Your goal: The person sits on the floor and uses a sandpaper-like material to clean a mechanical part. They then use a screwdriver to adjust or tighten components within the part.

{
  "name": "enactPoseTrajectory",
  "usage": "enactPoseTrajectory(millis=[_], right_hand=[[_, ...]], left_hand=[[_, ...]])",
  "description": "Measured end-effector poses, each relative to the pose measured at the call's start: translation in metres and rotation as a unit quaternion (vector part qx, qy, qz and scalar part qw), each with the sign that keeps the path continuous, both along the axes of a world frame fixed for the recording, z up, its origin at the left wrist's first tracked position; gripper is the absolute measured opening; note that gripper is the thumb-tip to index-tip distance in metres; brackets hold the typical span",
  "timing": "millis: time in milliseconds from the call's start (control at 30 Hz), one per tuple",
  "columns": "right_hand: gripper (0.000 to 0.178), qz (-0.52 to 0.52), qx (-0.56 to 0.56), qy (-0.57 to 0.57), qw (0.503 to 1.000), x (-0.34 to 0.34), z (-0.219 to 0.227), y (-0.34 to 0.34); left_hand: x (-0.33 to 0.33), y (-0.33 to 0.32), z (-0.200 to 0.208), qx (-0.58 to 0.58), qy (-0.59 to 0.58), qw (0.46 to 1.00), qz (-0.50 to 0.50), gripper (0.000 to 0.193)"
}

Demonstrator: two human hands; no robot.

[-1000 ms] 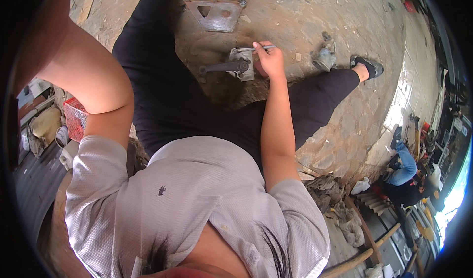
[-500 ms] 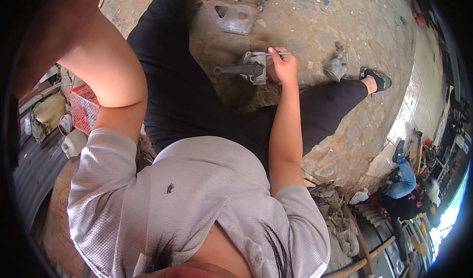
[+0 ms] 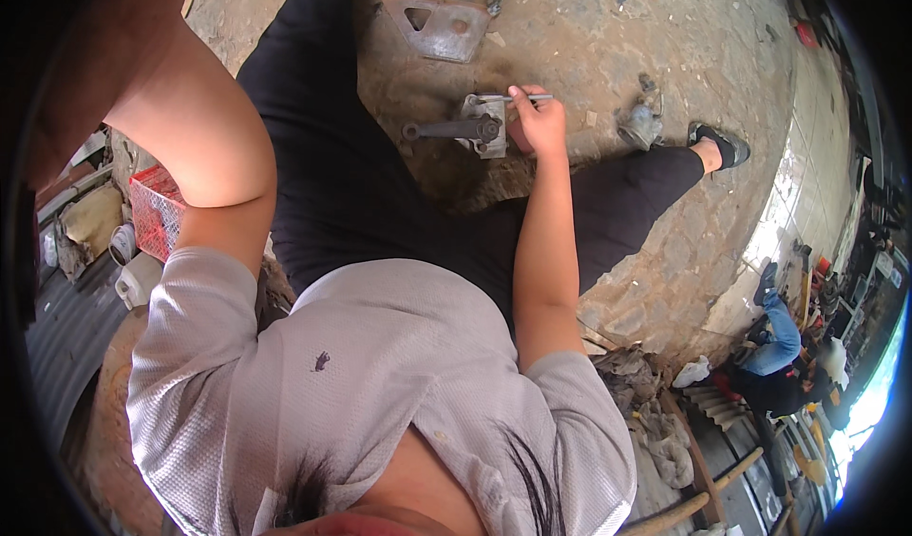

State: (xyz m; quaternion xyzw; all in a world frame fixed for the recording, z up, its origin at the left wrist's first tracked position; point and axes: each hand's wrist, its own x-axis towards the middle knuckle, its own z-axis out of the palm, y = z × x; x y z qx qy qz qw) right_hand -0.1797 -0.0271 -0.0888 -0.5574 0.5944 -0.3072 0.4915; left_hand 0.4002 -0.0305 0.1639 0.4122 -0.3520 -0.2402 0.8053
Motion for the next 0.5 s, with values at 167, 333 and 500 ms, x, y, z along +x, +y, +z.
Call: enactPoseTrajectory(millis=[167,333,500], right_hand=[[0.033,0.008,-0.011,0.026,1.0,0.003,0.002,-0.002],[0.034,0.006,-0.004,0.034,0.999,-0.003,0.0,-0.001],[0.034,0.003,0.0,0.028,1.0,0.002,0.007,0.001]], left_hand=[[-0.01,-0.003,0.002,0.001,-0.007,1.0,-0.009,0.048],[-0.031,-0.013,-0.003,0.006,-0.006,0.999,-0.034,0.049],[-0.055,-0.021,-0.006,0.003,-0.004,0.998,-0.068,0.051]])
